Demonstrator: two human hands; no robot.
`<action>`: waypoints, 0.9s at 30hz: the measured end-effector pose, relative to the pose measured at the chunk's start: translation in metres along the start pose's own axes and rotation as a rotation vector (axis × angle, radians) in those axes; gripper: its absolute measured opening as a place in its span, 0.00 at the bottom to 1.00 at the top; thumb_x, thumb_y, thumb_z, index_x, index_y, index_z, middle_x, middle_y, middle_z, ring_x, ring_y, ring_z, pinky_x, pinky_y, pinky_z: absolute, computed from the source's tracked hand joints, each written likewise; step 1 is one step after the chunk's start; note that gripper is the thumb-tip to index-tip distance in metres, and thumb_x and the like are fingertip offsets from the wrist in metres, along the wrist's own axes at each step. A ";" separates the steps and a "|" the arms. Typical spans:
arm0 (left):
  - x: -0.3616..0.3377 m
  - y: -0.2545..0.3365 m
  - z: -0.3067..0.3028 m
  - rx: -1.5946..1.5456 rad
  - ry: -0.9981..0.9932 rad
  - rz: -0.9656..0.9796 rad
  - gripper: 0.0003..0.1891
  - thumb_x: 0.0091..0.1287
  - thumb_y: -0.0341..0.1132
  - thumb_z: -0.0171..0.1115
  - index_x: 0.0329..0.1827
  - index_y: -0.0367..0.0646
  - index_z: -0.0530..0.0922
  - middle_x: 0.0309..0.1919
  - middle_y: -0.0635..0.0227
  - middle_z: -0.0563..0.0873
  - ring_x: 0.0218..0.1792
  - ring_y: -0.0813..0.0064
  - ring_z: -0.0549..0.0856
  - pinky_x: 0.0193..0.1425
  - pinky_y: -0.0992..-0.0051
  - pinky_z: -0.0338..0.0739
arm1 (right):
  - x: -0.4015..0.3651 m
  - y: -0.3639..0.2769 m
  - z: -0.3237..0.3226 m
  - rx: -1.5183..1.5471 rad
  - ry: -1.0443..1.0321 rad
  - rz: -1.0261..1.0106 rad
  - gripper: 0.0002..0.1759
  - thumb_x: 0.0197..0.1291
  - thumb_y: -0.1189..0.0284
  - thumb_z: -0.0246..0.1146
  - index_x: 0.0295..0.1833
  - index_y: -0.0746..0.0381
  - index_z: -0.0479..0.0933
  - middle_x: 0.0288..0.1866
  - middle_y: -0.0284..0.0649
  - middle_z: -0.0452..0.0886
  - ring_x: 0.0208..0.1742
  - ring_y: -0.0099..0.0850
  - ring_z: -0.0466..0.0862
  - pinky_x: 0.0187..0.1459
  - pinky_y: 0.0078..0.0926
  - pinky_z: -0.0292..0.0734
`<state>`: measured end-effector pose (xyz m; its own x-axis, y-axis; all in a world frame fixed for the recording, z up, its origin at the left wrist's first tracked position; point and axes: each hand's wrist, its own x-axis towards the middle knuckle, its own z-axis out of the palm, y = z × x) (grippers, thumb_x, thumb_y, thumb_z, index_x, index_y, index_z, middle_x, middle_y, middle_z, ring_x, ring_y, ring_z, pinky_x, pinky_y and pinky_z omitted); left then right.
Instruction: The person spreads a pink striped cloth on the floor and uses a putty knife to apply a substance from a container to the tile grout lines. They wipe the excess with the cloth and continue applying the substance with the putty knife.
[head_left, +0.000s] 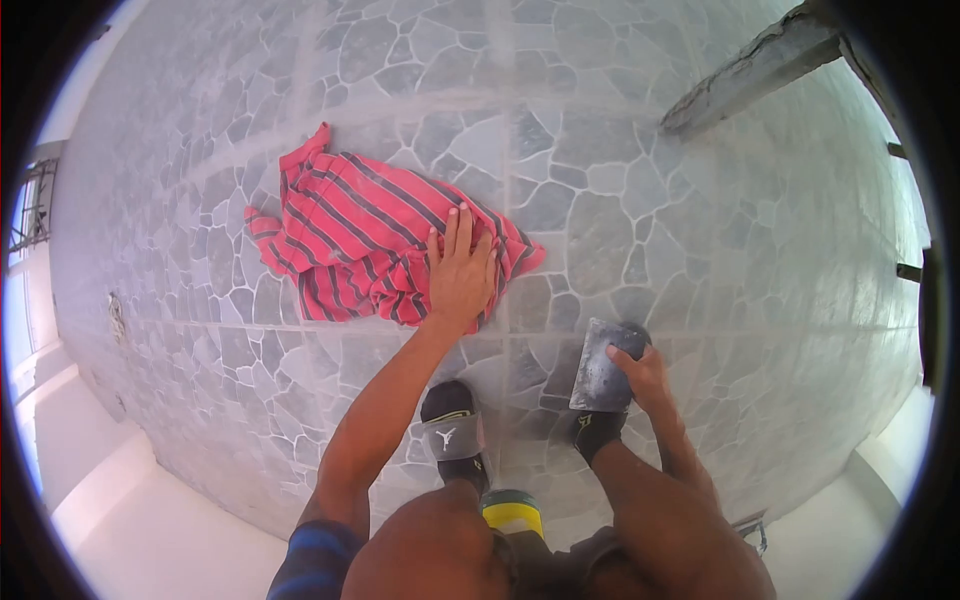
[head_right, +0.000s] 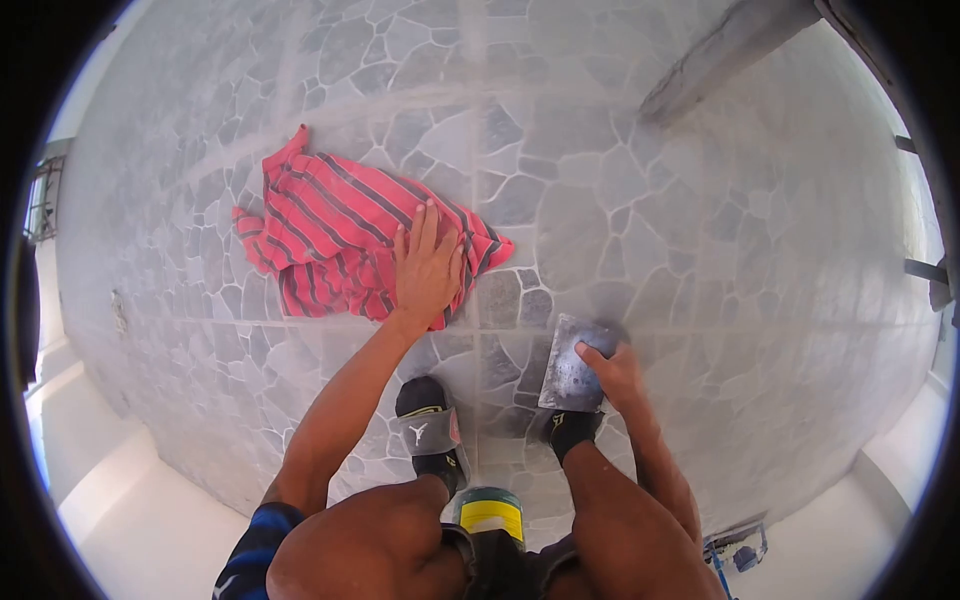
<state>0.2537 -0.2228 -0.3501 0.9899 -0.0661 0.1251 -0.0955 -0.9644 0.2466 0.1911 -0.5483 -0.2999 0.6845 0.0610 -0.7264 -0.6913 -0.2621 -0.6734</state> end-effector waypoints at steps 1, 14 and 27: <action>0.017 -0.001 0.005 0.007 0.022 0.003 0.17 0.71 0.39 0.58 0.57 0.40 0.80 0.74 0.46 0.67 0.76 0.50 0.65 0.74 0.42 0.59 | 0.000 -0.002 0.000 0.009 -0.009 -0.001 0.20 0.61 0.62 0.70 0.48 0.69 0.83 0.37 0.33 0.84 0.38 0.22 0.79 0.43 0.27 0.76; 0.126 -0.011 0.036 -0.029 0.155 -0.047 0.28 0.66 0.47 0.60 0.66 0.40 0.77 0.74 0.43 0.66 0.76 0.47 0.64 0.76 0.38 0.54 | -0.002 0.001 0.002 -0.013 0.049 0.023 0.18 0.61 0.62 0.70 0.46 0.67 0.84 0.36 0.31 0.84 0.38 0.20 0.79 0.42 0.25 0.76; -0.087 0.035 -0.038 -0.099 -0.308 -0.013 0.33 0.60 0.54 0.68 0.68 0.51 0.78 0.80 0.42 0.51 0.80 0.37 0.51 0.77 0.34 0.47 | -0.014 -0.011 0.004 -0.055 0.086 0.021 0.19 0.62 0.64 0.70 0.50 0.68 0.84 0.39 0.33 0.86 0.41 0.22 0.82 0.46 0.27 0.77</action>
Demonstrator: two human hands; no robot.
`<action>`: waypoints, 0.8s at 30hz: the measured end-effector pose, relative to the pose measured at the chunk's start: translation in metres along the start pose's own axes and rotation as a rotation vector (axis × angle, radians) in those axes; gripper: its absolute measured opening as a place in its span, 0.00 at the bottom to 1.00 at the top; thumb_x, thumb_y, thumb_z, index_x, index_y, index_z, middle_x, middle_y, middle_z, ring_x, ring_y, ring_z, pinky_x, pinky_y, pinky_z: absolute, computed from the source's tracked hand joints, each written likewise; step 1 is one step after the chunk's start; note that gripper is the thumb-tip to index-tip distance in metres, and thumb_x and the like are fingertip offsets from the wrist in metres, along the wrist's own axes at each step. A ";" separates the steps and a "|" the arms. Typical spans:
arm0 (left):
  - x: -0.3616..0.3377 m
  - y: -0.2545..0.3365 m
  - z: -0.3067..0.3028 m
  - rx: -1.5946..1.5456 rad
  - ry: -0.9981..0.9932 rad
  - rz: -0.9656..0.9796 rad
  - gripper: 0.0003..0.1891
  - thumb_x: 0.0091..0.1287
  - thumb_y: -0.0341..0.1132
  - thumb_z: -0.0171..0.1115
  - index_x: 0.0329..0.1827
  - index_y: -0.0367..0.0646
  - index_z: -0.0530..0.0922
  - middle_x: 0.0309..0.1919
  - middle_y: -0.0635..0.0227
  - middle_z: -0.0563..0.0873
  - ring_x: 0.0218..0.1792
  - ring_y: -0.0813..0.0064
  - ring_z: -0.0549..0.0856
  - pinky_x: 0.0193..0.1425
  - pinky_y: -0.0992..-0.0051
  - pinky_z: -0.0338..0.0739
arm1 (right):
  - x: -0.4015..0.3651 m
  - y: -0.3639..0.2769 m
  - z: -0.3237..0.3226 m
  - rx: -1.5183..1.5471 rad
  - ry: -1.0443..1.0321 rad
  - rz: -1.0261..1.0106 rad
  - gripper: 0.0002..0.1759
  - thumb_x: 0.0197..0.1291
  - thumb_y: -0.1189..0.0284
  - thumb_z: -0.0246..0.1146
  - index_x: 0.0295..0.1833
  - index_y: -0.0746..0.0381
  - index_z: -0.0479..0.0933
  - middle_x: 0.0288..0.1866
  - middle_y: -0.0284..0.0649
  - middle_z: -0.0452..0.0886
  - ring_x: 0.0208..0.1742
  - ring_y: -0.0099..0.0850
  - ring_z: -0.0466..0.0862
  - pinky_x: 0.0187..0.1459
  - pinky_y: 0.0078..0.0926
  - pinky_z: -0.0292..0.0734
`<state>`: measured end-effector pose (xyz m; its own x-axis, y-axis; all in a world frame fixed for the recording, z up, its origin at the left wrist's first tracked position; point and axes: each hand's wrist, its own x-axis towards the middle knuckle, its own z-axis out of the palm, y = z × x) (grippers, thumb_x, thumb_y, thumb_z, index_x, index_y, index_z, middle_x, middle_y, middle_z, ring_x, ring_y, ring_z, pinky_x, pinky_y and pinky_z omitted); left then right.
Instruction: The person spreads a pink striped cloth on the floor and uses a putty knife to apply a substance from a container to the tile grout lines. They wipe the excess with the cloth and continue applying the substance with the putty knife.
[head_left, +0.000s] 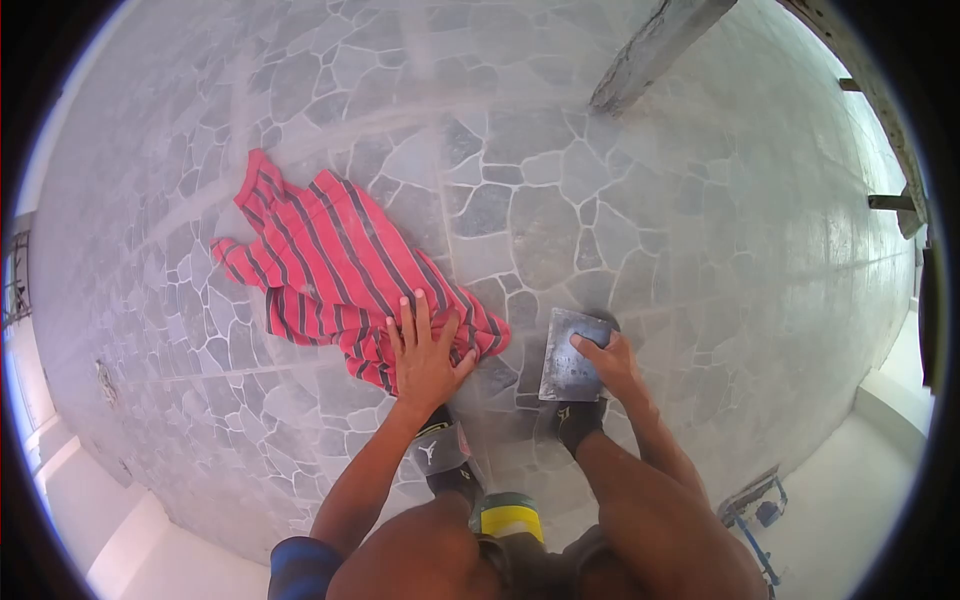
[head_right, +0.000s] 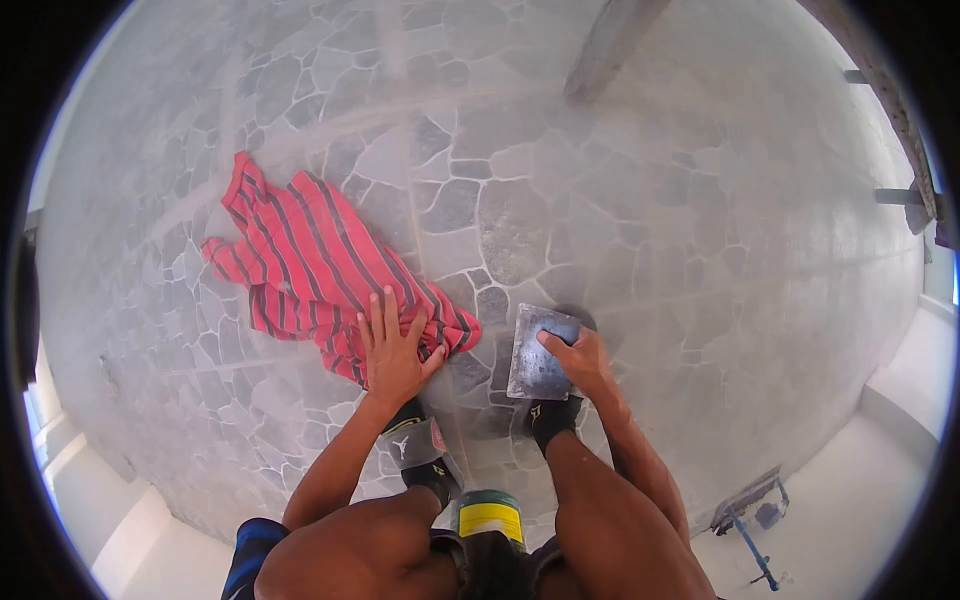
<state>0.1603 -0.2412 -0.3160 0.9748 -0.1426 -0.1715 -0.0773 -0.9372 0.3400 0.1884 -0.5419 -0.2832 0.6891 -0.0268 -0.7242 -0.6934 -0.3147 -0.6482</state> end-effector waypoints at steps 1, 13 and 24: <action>-0.010 0.001 -0.001 -0.009 -0.019 0.016 0.34 0.60 0.54 0.69 0.68 0.51 0.77 0.80 0.41 0.52 0.80 0.37 0.51 0.77 0.34 0.47 | 0.004 0.004 0.001 0.003 -0.003 -0.006 0.19 0.62 0.64 0.70 0.51 0.68 0.84 0.39 0.33 0.86 0.41 0.22 0.82 0.46 0.27 0.78; 0.139 -0.011 0.006 0.134 0.219 0.071 0.27 0.70 0.48 0.59 0.70 0.47 0.75 0.79 0.43 0.56 0.79 0.36 0.55 0.75 0.33 0.51 | 0.000 -0.001 -0.001 0.010 -0.042 -0.026 0.18 0.62 0.64 0.69 0.50 0.68 0.84 0.40 0.33 0.86 0.43 0.20 0.81 0.47 0.26 0.77; 0.279 -0.010 -0.002 0.212 0.304 0.215 0.25 0.71 0.45 0.56 0.66 0.40 0.77 0.77 0.48 0.64 0.77 0.47 0.62 0.73 0.36 0.60 | 0.004 -0.013 -0.002 -0.092 0.019 0.002 0.18 0.62 0.65 0.69 0.48 0.69 0.84 0.35 0.33 0.84 0.39 0.20 0.79 0.43 0.27 0.77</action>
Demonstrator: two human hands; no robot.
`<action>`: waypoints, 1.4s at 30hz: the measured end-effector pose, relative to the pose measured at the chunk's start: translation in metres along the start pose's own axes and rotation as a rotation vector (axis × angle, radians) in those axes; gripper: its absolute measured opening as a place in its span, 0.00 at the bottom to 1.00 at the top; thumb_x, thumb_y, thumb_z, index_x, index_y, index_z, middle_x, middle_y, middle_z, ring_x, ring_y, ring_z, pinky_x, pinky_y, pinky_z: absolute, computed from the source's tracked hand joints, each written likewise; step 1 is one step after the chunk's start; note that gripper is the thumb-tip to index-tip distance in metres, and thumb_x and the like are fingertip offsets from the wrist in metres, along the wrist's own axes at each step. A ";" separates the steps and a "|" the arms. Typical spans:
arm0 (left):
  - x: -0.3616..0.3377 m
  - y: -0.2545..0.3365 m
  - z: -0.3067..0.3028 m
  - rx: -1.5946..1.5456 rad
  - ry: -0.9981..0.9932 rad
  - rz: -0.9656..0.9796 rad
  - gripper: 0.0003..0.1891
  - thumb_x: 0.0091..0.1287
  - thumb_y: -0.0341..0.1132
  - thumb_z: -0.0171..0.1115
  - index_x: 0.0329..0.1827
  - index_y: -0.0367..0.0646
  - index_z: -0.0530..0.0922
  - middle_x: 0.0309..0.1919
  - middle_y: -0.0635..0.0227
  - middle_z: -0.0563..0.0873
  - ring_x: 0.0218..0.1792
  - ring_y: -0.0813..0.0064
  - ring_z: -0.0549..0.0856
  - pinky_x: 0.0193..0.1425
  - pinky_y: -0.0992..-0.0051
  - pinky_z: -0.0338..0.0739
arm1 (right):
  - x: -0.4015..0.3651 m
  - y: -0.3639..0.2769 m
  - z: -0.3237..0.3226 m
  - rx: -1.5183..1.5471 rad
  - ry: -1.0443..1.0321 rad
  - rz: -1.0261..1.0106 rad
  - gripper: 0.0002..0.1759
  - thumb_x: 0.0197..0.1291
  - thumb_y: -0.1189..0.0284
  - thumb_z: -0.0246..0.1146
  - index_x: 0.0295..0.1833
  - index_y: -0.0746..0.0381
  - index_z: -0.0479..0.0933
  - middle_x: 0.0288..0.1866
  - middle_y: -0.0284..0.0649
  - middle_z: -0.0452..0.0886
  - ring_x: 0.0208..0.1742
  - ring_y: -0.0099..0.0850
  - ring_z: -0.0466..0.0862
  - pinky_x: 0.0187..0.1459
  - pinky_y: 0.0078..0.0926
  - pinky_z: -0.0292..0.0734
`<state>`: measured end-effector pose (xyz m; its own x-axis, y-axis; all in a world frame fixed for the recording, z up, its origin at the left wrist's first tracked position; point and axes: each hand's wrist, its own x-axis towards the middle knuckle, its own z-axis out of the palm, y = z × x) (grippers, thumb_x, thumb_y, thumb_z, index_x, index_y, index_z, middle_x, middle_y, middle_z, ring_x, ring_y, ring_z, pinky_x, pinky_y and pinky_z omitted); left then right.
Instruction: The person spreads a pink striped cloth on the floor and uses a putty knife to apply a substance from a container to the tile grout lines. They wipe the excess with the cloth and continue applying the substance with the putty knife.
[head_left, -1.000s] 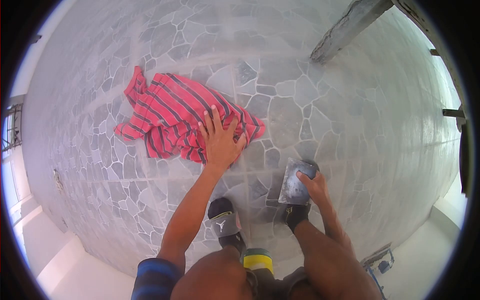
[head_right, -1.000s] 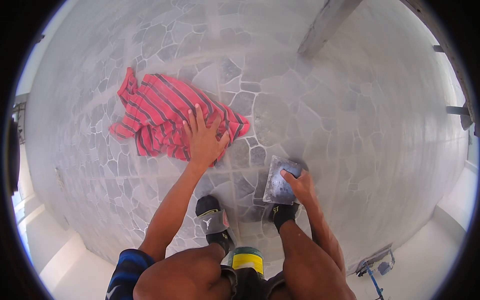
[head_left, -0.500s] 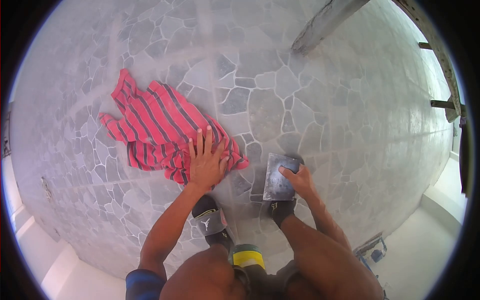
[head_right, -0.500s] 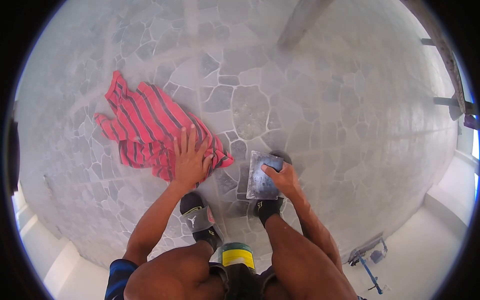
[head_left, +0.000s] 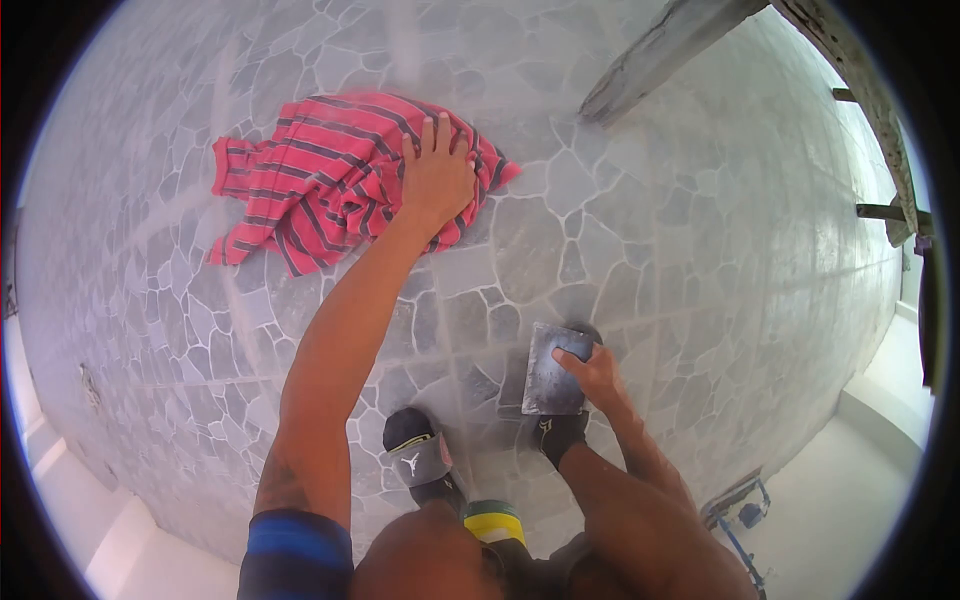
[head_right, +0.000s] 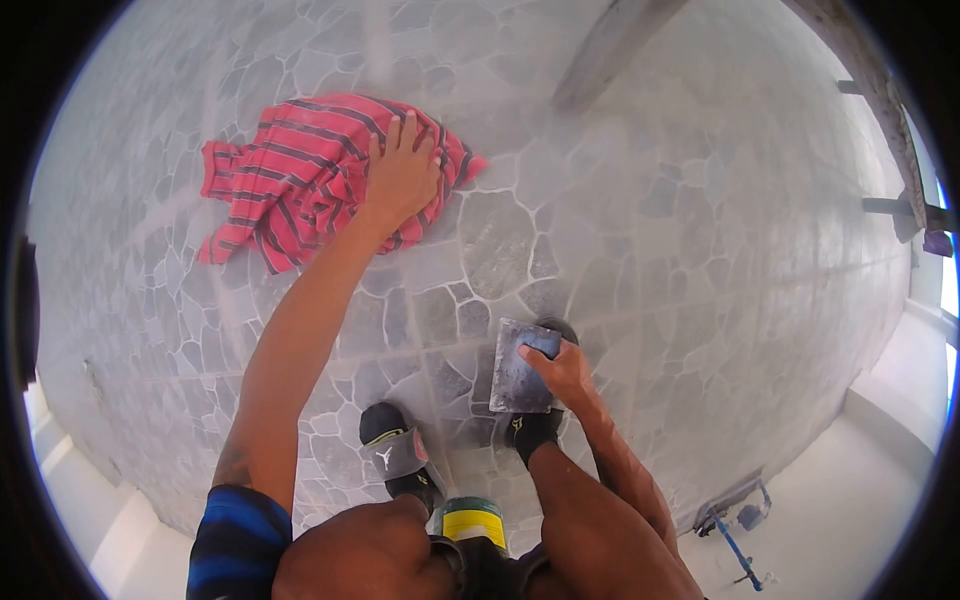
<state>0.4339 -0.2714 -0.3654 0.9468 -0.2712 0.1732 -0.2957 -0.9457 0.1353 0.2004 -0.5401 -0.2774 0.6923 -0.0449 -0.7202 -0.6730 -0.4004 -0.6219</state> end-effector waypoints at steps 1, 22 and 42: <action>-0.021 -0.001 -0.007 -0.023 -0.021 0.063 0.25 0.71 0.45 0.56 0.67 0.41 0.77 0.76 0.49 0.64 0.77 0.47 0.62 0.73 0.36 0.60 | 0.002 0.004 0.000 0.038 -0.004 -0.024 0.18 0.62 0.64 0.69 0.48 0.69 0.83 0.35 0.33 0.84 0.38 0.20 0.79 0.43 0.27 0.77; -0.038 -0.002 -0.023 0.040 -0.121 0.078 0.24 0.72 0.44 0.54 0.67 0.42 0.76 0.77 0.53 0.65 0.77 0.49 0.62 0.72 0.35 0.60 | 0.007 -0.015 -0.002 -0.011 -0.089 0.131 0.18 0.62 0.64 0.69 0.47 0.69 0.84 0.37 0.37 0.86 0.39 0.22 0.81 0.42 0.27 0.77; -0.162 -0.066 -0.051 -0.136 0.072 -0.219 0.23 0.66 0.38 0.55 0.64 0.42 0.78 0.74 0.56 0.71 0.75 0.54 0.68 0.78 0.48 0.55 | 0.204 -0.169 0.058 -0.198 0.235 -0.292 0.23 0.63 0.67 0.61 0.61 0.67 0.76 0.55 0.54 0.84 0.60 0.51 0.82 0.60 0.43 0.75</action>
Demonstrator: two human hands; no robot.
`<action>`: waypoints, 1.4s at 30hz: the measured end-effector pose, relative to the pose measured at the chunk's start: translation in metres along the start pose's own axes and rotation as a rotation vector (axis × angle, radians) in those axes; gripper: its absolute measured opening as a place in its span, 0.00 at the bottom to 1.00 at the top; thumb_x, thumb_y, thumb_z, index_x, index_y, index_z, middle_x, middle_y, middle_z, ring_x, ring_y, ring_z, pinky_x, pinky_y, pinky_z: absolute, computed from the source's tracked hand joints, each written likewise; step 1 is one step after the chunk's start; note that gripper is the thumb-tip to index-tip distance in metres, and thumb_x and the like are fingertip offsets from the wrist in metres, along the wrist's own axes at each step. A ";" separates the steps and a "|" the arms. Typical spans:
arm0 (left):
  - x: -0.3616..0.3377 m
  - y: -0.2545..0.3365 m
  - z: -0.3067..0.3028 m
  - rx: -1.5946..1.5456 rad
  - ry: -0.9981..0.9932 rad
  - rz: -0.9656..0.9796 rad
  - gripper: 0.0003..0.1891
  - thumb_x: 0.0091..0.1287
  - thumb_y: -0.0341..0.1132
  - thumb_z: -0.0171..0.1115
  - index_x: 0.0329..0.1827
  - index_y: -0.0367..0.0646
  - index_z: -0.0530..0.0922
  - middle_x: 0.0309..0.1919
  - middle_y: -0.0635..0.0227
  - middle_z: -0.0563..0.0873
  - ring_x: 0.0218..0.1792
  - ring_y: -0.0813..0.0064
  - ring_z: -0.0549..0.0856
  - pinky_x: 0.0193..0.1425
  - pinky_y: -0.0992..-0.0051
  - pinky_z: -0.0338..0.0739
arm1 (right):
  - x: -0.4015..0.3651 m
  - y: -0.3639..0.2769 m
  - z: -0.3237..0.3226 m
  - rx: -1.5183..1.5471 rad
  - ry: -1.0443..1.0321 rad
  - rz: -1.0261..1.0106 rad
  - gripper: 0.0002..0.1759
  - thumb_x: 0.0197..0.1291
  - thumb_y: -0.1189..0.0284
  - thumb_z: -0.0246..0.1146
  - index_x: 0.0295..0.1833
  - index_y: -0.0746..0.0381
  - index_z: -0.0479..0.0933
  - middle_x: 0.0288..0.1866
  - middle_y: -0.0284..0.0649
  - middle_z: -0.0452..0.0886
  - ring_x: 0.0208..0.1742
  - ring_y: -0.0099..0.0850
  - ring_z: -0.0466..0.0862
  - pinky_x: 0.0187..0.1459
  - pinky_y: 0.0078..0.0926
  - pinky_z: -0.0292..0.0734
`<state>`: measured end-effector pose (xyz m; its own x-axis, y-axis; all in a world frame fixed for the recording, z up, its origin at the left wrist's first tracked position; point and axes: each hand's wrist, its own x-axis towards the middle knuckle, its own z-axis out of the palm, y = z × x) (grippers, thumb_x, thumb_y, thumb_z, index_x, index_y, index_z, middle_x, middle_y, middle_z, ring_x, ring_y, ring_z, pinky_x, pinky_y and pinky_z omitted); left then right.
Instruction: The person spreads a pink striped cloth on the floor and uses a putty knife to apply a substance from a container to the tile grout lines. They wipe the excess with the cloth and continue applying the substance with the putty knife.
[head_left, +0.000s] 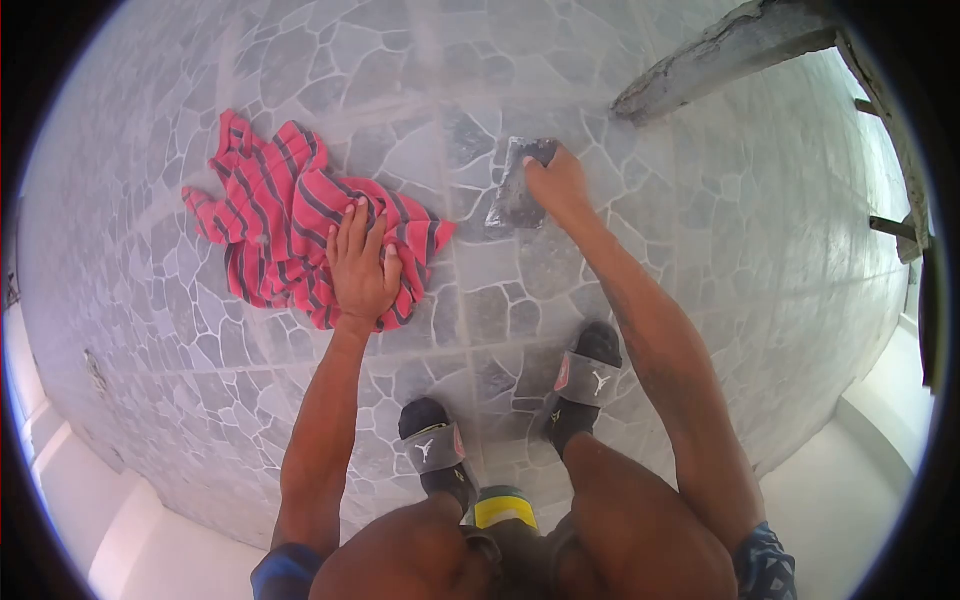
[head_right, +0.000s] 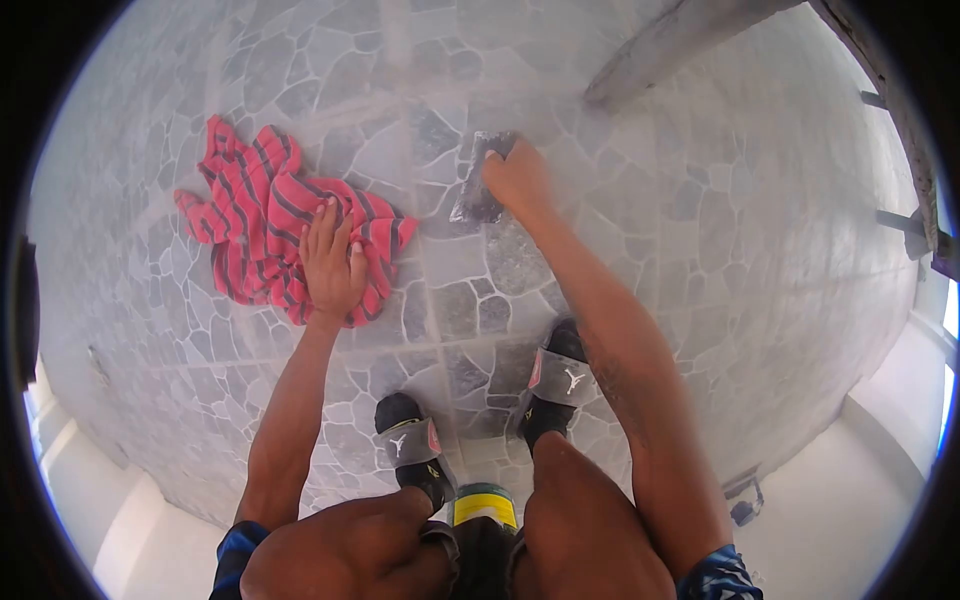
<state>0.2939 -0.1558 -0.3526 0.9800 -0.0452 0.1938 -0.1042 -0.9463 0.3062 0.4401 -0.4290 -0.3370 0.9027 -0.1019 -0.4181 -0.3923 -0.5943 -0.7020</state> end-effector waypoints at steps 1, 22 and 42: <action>-0.001 -0.001 0.000 -0.005 0.000 -0.002 0.23 0.66 0.38 0.55 0.64 0.42 0.78 0.74 0.56 0.71 0.75 0.54 0.68 0.78 0.48 0.55 | 0.004 -0.006 0.006 -0.015 0.017 -0.016 0.23 0.63 0.67 0.60 0.62 0.67 0.76 0.55 0.55 0.84 0.61 0.52 0.82 0.61 0.44 0.75; -0.003 -0.006 -0.001 -0.058 0.027 -0.014 0.22 0.67 0.39 0.53 0.64 0.44 0.79 0.73 0.58 0.72 0.76 0.56 0.67 0.78 0.50 0.55 | 0.006 -0.018 0.024 -0.060 0.035 -0.130 0.28 0.62 0.70 0.59 0.66 0.72 0.69 0.61 0.65 0.78 0.66 0.60 0.77 0.65 0.48 0.72; -0.011 0.023 -0.013 -0.081 -0.102 0.095 0.27 0.64 0.47 0.63 0.62 0.40 0.78 0.76 0.50 0.66 0.78 0.52 0.63 0.79 0.48 0.53 | -0.110 0.088 -0.024 -0.018 0.045 0.063 0.23 0.64 0.66 0.63 0.59 0.69 0.76 0.54 0.55 0.84 0.57 0.48 0.84 0.58 0.42 0.76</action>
<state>0.2782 -0.1733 -0.3360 0.9768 -0.1693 0.1309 -0.2064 -0.9074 0.3662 0.3102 -0.4895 -0.3389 0.8834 -0.1753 -0.4345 -0.4458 -0.6001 -0.6642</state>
